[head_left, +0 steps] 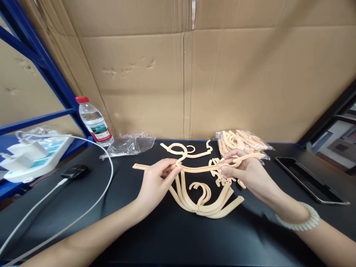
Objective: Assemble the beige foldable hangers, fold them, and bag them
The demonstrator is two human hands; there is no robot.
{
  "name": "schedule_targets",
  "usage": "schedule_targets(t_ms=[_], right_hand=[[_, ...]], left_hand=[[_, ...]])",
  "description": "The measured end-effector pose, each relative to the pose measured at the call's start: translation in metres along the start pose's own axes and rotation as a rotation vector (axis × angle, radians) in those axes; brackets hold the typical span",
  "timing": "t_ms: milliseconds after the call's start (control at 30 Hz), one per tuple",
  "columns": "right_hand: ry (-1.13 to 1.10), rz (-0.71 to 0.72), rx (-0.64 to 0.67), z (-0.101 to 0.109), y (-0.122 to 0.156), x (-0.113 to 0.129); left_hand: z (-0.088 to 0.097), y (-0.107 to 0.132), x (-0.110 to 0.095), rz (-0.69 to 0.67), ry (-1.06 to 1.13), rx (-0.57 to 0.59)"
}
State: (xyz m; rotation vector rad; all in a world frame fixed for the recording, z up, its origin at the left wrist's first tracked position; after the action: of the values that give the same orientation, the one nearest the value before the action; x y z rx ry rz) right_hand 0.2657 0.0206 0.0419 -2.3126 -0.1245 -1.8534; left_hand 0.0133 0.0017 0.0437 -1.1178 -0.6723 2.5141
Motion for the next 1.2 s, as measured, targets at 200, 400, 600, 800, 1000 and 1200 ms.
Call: schedule_targets(t_ms=[200,400,600,800,1000,1200], right_hand=[[-0.115,-0.016,-0.027,0.025,-0.019,0.005],[0.114,0.129,-0.123,0.048,-0.052,0.022],[0.425,0.128,-0.101,0.051,-0.108,0.036],[0.954,0.040,0.176,0.031,-0.147,0.037],[1.347,0.052,0.374,0.017,-0.159,0.021],[1.598,0.186,0.439,0.012,-0.162,0.000]], left_hand=[[-0.003,-0.009,0.001,-0.286,-0.313,-0.009],[-0.015,-0.026,0.002,-0.454,-0.431,0.161],[-0.026,-0.059,0.015,-0.490,-0.661,0.271],[-0.039,-0.087,0.035,-0.391,-0.856,0.299],[-0.043,-0.099,0.044,-0.329,-0.937,0.307],[-0.053,-0.098,0.051,-0.302,-0.938,0.379]])
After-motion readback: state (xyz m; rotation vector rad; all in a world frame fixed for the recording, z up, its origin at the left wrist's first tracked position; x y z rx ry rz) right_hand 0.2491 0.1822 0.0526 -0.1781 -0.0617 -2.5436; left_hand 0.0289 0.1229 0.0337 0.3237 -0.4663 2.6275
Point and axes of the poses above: each hand's wrist, its own y-axis away from the middle knuckle, its own z-axis out of the back of the hand, x = y × z, the point moved 4 cm from there along -y, towards the middle knuckle, and after that the axes turned 11 degrees about -y, right-handed, at the moved point
